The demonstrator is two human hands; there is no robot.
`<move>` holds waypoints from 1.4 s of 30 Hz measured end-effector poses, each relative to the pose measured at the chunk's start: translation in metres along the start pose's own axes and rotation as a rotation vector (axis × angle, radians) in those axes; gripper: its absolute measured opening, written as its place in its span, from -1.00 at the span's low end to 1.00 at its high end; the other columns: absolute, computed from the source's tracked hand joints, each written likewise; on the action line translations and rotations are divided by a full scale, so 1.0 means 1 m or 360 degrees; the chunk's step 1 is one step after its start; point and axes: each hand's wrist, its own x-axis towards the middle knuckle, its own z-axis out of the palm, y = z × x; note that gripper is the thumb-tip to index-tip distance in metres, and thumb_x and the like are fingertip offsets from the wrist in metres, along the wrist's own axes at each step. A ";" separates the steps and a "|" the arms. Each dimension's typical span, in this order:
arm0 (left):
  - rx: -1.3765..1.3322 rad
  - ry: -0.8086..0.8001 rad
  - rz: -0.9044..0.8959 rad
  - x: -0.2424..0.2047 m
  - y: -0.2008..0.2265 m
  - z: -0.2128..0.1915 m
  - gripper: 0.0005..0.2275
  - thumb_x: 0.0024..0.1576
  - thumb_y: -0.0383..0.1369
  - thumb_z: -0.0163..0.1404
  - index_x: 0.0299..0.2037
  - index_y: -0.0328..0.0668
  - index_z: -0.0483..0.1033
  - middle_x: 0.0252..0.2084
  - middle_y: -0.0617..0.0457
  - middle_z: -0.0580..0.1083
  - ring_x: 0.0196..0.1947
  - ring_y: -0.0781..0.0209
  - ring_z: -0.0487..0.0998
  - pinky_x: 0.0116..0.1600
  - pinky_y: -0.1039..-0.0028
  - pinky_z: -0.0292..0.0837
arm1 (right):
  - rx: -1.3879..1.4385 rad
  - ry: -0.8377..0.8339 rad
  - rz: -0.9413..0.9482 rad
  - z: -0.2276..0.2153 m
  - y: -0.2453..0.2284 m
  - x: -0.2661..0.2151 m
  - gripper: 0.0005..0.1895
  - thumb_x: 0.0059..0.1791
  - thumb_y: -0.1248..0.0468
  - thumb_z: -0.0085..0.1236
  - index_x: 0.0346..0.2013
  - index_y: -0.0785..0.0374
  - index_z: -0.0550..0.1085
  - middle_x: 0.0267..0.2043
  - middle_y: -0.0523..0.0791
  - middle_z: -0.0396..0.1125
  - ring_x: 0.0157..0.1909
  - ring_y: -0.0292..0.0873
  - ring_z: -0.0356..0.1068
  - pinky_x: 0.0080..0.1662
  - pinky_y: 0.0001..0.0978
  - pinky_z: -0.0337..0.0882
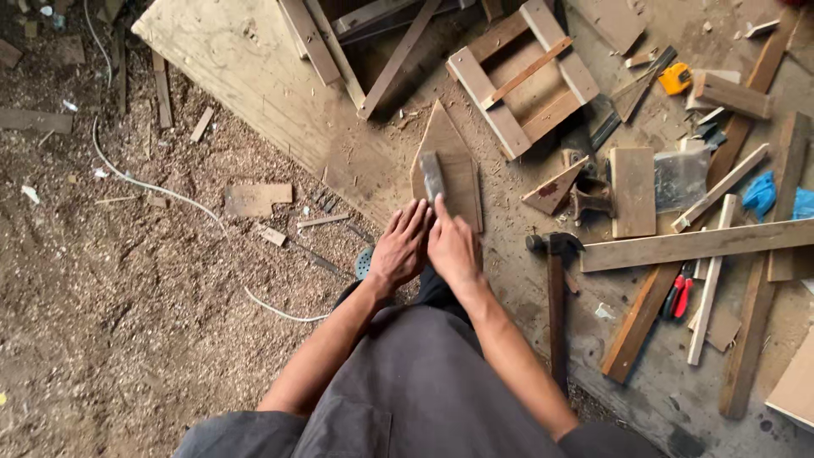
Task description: The person uses a hammer and chisel to carve a triangular shape into a rectangular piece of wood. They then use a metal file to smooth the edges of the carved piece.
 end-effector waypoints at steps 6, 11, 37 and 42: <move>-0.0072 -0.0008 0.0037 -0.009 0.003 0.006 -0.44 0.16 -0.32 -0.17 0.40 -0.39 0.19 0.52 -0.28 0.12 0.54 -0.10 0.02 0.54 0.15 -0.08 | 0.0137 0.0164 -0.0262 0.015 0.010 -0.024 -0.52 0.11 0.28 -0.02 0.35 0.25 0.35 -0.30 0.28 0.41 -0.25 0.32 0.46 -0.23 0.07 0.47; 0.0090 -0.0072 -0.0007 0.003 -0.004 0.009 -0.48 0.21 -0.29 -0.16 0.37 -0.44 0.22 0.49 -0.28 0.13 0.55 -0.10 0.02 0.54 0.14 -0.08 | 0.0096 0.0201 -0.0342 0.003 0.011 -0.006 -0.56 0.08 0.25 0.00 0.28 0.16 0.43 -0.36 0.26 0.41 -0.29 0.31 0.46 -0.26 0.12 0.45; 0.0000 0.0025 -0.0027 0.008 -0.005 -0.002 -0.47 0.17 -0.29 -0.06 0.37 -0.34 0.30 0.49 -0.27 0.14 0.55 -0.11 0.03 0.56 0.15 -0.09 | 0.0161 0.0300 -0.0362 0.012 -0.005 0.002 -0.51 0.10 0.26 -0.10 0.35 0.22 0.39 -0.38 0.30 0.38 -0.29 0.31 0.47 -0.26 0.13 0.44; 0.0108 -0.0101 0.0028 -0.010 0.002 0.003 -0.38 0.10 -0.28 -0.01 0.38 -0.44 0.24 0.51 -0.29 0.09 0.54 -0.14 0.01 0.55 0.15 -0.09 | 0.0244 0.0296 -0.0264 0.024 -0.004 -0.006 -0.55 0.13 0.24 -0.12 0.32 0.23 0.38 -0.32 0.27 0.41 -0.32 0.30 0.46 -0.30 0.12 0.44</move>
